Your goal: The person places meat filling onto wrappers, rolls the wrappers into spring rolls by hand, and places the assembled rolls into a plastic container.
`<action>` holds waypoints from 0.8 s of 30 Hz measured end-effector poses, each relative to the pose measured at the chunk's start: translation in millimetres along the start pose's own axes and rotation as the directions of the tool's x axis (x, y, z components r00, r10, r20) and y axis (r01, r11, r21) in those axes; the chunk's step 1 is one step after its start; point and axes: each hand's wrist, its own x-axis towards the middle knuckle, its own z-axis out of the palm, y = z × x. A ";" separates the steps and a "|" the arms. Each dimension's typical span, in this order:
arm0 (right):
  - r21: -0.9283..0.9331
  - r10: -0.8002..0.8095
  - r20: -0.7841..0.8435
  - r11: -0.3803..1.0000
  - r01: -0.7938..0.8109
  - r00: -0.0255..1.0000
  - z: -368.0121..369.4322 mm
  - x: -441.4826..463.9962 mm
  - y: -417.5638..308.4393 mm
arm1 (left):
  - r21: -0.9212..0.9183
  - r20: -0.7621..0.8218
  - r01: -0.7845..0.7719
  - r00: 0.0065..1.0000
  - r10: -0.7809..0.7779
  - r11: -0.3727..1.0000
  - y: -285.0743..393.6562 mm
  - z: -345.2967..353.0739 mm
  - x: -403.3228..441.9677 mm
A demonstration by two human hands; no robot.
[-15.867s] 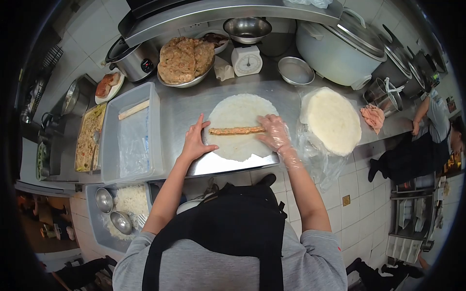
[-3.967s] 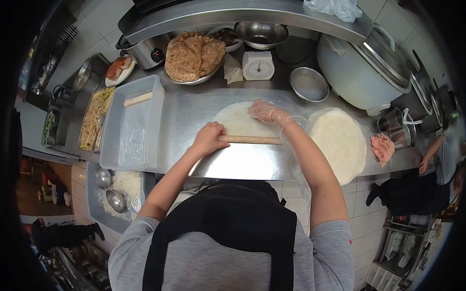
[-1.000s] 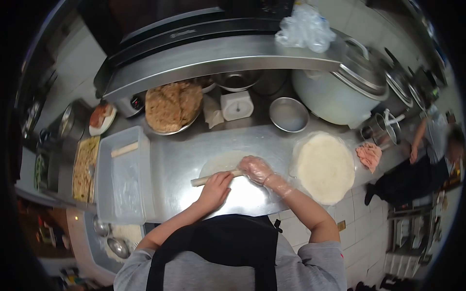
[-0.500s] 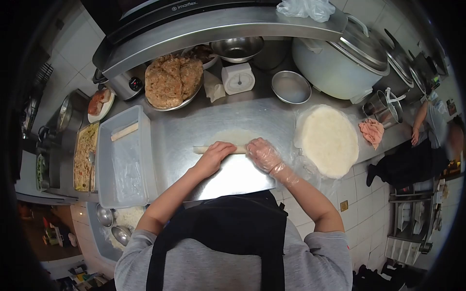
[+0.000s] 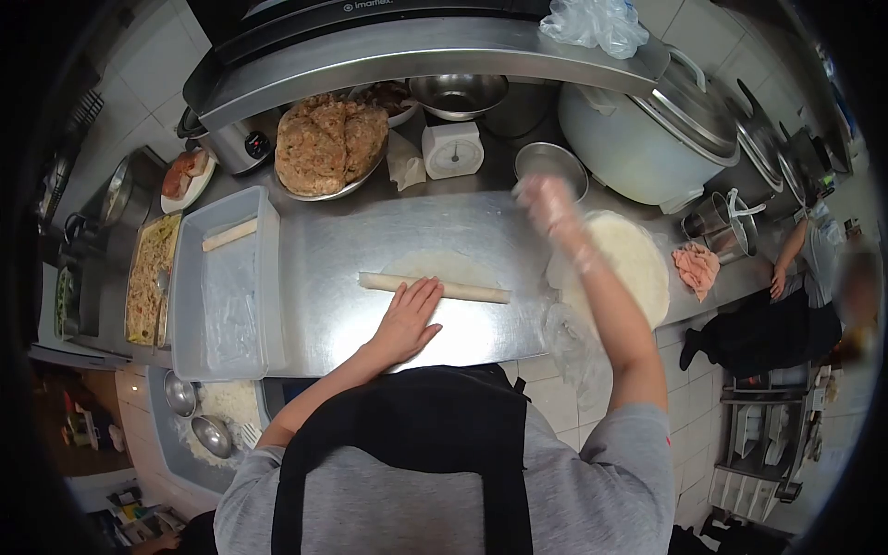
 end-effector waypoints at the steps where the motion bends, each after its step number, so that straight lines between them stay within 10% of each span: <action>1: -0.558 -0.149 0.001 0.821 0.124 0.989 -17.2 20.4 -17.8 | 0.003 0.008 0.001 1.000 -0.001 1.000 0.2 -0.6 0.5; 2: -0.930 -0.295 0.003 0.351 0.111 0.956 -34.4 40.7 -35.6 | 0.007 0.015 0.000 1.000 0.000 1.000 0.3 -1.5 1.7; 3: -0.945 -0.058 -0.168 0.294 -0.144 0.984 -23.9 38.5 -66.5 | 0.006 0.022 -0.001 1.000 0.001 1.000 0.5 -2.8 2.8; 11: -0.988 -0.236 0.070 -0.150 0.035 0.969 -40.5 75.0 11.7 | -0.005 0.097 0.005 0.995 -0.005 1.000 1.5 -9.4 3.7; 14: -0.954 -0.276 -0.238 0.248 -0.170 0.931 -46.2 83.1 -3.5 | -0.004 0.046 0.024 0.999 -0.024 1.000 3.5 -13.1 3.1; 15: -0.843 -0.215 -0.147 0.538 -0.008 0.966 -59.8 77.6 -9.0 | 0.033 0.063 0.047 0.997 -0.049 0.998 4.3 -12.0 0.4; 18: -0.503 0.197 0.011 0.848 -0.165 0.980 -16.5 19.3 -50.2 | 0.056 0.073 0.110 0.991 -0.114 0.992 8.2 -8.0 -9.4; 21: -0.582 0.095 0.508 0.770 0.260 0.856 28.4 -5.5 -4.6 | 0.085 0.050 0.102 0.993 -0.106 0.991 3.9 0.1 -14.2; 24: -0.830 0.256 0.461 0.464 0.310 0.850 74.9 -12.3 31.0 | 0.105 0.029 0.103 0.994 -0.107 0.989 4.1 2.4 -12.9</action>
